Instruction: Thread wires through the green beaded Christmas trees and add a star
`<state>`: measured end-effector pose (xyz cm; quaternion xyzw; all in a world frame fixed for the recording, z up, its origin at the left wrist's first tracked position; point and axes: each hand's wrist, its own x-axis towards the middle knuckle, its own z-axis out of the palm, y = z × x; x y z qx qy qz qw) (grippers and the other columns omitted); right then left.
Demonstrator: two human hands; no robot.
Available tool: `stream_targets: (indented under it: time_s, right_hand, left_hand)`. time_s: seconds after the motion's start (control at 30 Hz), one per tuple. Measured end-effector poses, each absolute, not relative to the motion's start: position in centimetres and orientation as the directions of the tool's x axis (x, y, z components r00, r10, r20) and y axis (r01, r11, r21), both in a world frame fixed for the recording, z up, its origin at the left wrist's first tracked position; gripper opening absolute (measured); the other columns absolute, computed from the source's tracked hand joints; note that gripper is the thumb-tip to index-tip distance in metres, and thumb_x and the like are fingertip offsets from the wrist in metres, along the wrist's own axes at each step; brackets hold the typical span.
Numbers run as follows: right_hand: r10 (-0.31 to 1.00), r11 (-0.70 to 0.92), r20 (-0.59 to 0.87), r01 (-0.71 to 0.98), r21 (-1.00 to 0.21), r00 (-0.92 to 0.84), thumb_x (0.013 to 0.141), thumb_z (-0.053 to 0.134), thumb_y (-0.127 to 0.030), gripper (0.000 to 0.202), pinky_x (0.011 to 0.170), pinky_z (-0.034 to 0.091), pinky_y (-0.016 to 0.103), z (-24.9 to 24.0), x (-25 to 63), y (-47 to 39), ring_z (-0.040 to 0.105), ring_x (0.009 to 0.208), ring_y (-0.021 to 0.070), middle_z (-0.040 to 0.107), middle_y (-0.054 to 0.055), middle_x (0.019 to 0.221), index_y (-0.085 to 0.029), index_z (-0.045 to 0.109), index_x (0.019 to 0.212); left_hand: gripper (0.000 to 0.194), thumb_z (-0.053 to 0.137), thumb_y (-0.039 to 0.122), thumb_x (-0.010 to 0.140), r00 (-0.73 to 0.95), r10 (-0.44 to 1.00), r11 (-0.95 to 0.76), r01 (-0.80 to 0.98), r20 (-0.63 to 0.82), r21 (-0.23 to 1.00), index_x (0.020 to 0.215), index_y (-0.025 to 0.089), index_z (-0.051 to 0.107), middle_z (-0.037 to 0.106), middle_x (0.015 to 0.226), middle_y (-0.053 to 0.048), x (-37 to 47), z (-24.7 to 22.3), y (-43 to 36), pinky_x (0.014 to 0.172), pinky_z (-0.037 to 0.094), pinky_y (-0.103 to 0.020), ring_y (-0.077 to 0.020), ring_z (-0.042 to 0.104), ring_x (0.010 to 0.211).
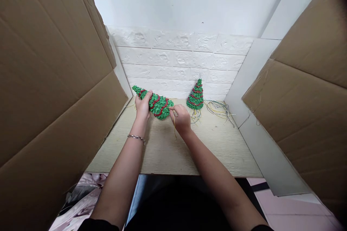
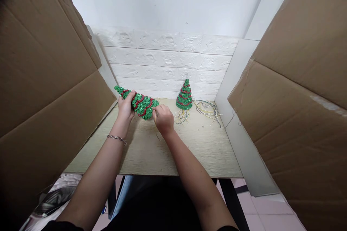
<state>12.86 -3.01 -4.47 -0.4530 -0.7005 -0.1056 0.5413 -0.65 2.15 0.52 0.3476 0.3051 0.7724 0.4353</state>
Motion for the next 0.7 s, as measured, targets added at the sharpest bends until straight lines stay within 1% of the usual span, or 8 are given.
stream_targets:
  time_s: [0.13, 0.23, 0.33, 0.47, 0.57, 0.7]
  right_hand:
    - [0.574, 0.522, 0.818, 0.789, -0.324, -0.044, 0.087, 0.046, -0.020, 0.019, 0.075, 0.042, 0.027, -4.18, 12.82, -3.31, 0.054, 0.079, 0.0165, 0.061, 0.006, 0.078, -0.018, 0.063, 0.080]
    - [0.601, 0.516, 0.794, 0.804, -0.296, -0.094, 0.086, 0.048, -0.021, 0.016, 0.074, 0.042, 0.027, -3.97, 12.77, -3.51, 0.053, 0.079, 0.0163, 0.061, 0.006, 0.080, -0.018, 0.063, 0.080]
    - [0.602, 0.509, 0.793, 0.811, -0.288, -0.097, 0.086, 0.048, -0.020, 0.016, 0.075, 0.041, 0.027, -3.87, 12.84, -3.55, 0.053, 0.079, 0.0167, 0.061, 0.006, 0.080, -0.017, 0.063, 0.080]
    - [0.590, 0.530, 0.802, 0.793, -0.299, -0.092, 0.087, 0.047, -0.021, 0.017, 0.076, 0.041, 0.027, -3.85, 13.00, -3.43, 0.053, 0.081, 0.0167, 0.062, 0.006, 0.084, -0.017, 0.063, 0.086]
    - [0.610, 0.542, 0.784, 0.784, -0.302, -0.119, 0.090, 0.043, -0.021, 0.020, 0.076, 0.040, 0.026, -3.83, 13.09, -3.34, 0.053, 0.082, 0.0163, 0.062, 0.006, 0.085, -0.016, 0.062, 0.089]
    - [0.636, 0.468, 0.764, 0.842, -0.269, -0.109, 0.091, 0.040, -0.021, 0.022, 0.074, 0.038, 0.028, -3.89, 13.26, -3.20, 0.052, 0.080, 0.0174, 0.062, 0.006, 0.085, -0.017, 0.062, 0.089]
  left_hand:
    - [0.042, 0.080, 0.033, 0.047, -0.355, 0.889, -0.431, -0.438, 0.288, 0.789, 0.070, 0.015, 0.050, 0.052, 0.065, 0.002, -0.57, 0.51, 2.06, 0.057, 0.044, -0.025, -0.0103, 0.051, 0.057]
    - [0.042, 0.080, 0.033, 0.048, -0.344, 0.889, -0.435, -0.430, 0.302, 0.791, 0.069, 0.016, 0.049, 0.052, 0.064, 0.002, -0.54, 0.47, 2.04, 0.057, 0.043, -0.025, -0.0101, 0.051, 0.057]
    - [0.042, 0.080, 0.033, 0.048, -0.343, 0.892, -0.428, -0.429, 0.295, 0.796, 0.071, 0.016, 0.050, 0.053, 0.065, 0.002, -0.59, 0.42, 2.08, 0.058, 0.044, -0.025, -0.0104, 0.051, 0.058]
    - [0.042, 0.080, 0.033, 0.048, -0.337, 0.887, -0.441, -0.415, 0.316, 0.796, 0.071, 0.016, 0.050, 0.053, 0.067, 0.001, -0.77, 0.35, 2.22, 0.059, 0.045, -0.025, -0.0109, 0.052, 0.059]
    - [0.041, 0.080, 0.033, 0.049, -0.358, 0.874, -0.465, -0.417, 0.329, 0.781, 0.072, 0.015, 0.050, 0.053, 0.067, 0.001, -0.86, 0.33, 2.30, 0.059, 0.045, -0.024, -0.0100, 0.052, 0.059]
    - [0.041, 0.079, 0.034, 0.049, -0.372, 0.876, -0.452, -0.407, 0.308, 0.793, 0.071, 0.016, 0.050, 0.053, 0.066, 0.002, -0.73, 0.34, 2.26, 0.056, 0.046, -0.023, -0.0091, 0.051, 0.058]
